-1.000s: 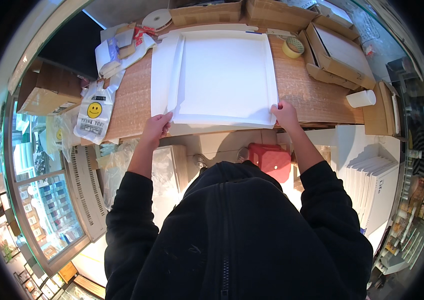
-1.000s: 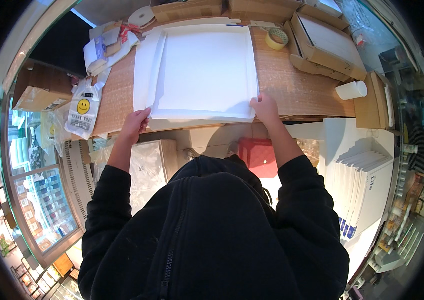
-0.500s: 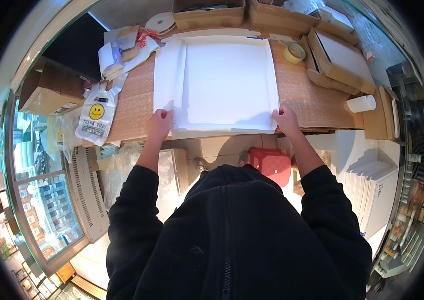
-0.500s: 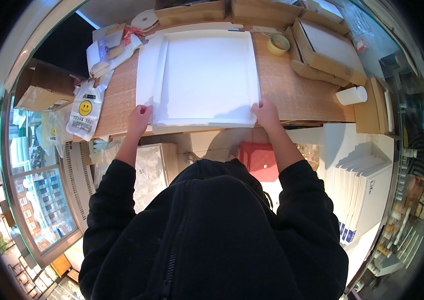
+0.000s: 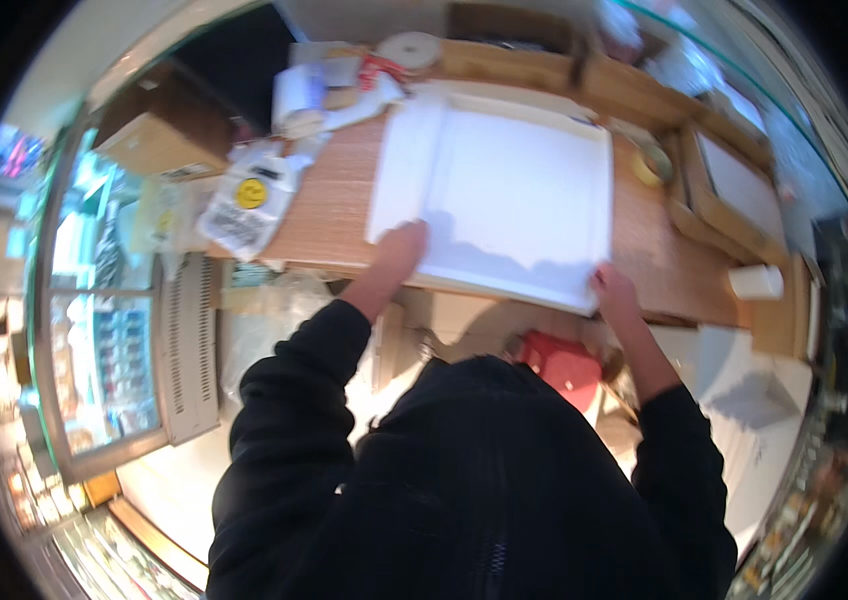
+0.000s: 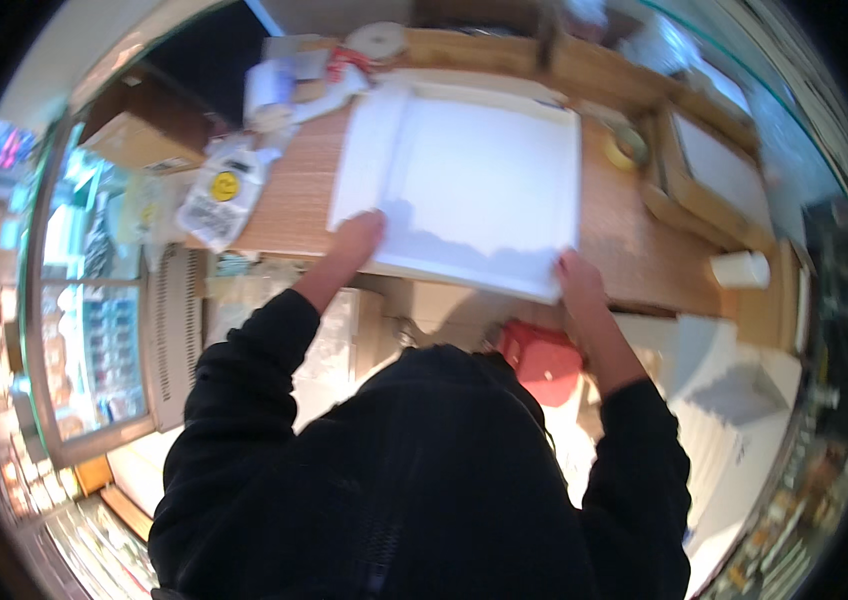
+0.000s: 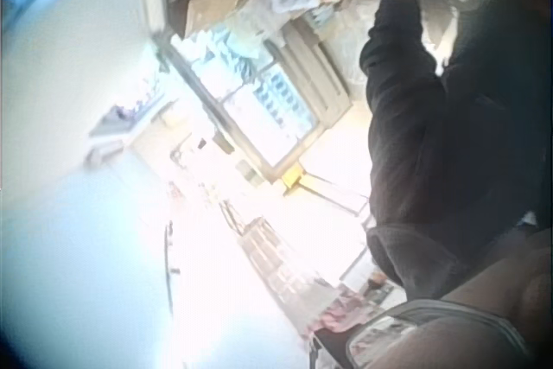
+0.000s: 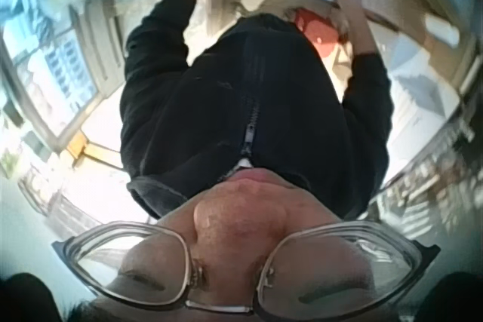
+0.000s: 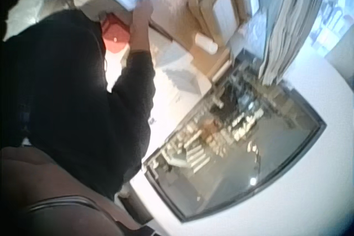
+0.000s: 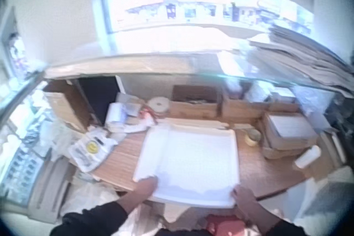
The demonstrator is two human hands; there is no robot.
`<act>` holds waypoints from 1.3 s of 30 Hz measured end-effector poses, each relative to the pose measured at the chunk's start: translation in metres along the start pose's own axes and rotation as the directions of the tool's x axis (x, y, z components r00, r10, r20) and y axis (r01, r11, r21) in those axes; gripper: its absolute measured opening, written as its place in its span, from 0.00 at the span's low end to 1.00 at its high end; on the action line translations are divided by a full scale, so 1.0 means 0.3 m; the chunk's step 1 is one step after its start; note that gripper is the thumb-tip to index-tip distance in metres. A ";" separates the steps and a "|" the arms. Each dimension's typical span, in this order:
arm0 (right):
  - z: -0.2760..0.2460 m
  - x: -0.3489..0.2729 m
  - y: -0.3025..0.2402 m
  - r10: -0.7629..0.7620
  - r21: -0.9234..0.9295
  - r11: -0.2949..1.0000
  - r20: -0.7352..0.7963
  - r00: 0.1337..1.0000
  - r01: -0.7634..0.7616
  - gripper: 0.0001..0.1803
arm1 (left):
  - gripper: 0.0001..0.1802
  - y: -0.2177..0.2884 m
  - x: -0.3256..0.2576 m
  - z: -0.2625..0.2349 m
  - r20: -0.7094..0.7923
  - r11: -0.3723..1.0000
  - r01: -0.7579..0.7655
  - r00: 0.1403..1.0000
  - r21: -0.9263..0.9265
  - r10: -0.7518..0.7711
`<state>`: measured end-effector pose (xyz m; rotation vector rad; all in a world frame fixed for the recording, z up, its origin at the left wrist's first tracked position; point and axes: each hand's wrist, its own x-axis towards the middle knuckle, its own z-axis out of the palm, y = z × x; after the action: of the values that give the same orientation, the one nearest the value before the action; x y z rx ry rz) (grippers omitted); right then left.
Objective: The person repeatedly assembles white cardboard boxes by folding flaps and tucking tabs into slots. They handle multiple boxes one at a time, placing each completed box into a plastic bag on the floor. The process is repeated throughout the clip.
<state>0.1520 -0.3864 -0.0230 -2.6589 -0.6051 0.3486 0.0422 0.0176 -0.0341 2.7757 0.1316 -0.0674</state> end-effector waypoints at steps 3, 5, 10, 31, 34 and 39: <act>-0.025 -0.014 0.039 -0.158 0.067 0.986 0.097 0.983 0.152 0.11 | 0.14 -0.062 -0.032 0.008 0.144 0.976 -0.216 0.965 -0.035 0.219; -0.059 -0.037 0.063 -0.273 0.075 0.961 0.107 0.956 0.266 0.13 | 0.21 -0.078 -0.065 -0.015 0.119 0.940 -0.321 0.935 -0.119 0.335; -0.090 -0.063 0.102 -0.345 0.035 0.938 0.144 0.927 0.344 0.12 | 0.09 -0.059 -0.102 -0.058 0.028 0.951 -0.307 0.951 0.017 0.307; -0.024 -0.040 0.140 0.107 0.695 0.719 -0.148 0.983 0.027 0.10 | 0.08 0.053 -0.169 -0.100 -0.170 0.727 0.047 0.960 -0.685 -0.222; -0.037 -0.057 0.103 -0.124 0.312 0.941 -0.038 0.992 0.130 0.09 | 0.06 0.060 -0.177 -0.107 -0.041 0.950 0.069 0.995 -0.305 -0.086; -0.075 -0.083 0.041 -0.074 0.350 0.936 0.127 0.989 0.025 0.07 | 0.09 0.017 -0.199 -0.112 0.106 0.993 -0.068 0.991 -0.097 0.079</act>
<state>0.1419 -0.4152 -0.0045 -2.2897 -0.5899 0.5726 -0.0158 0.0200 0.0029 2.6739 0.0039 -0.1897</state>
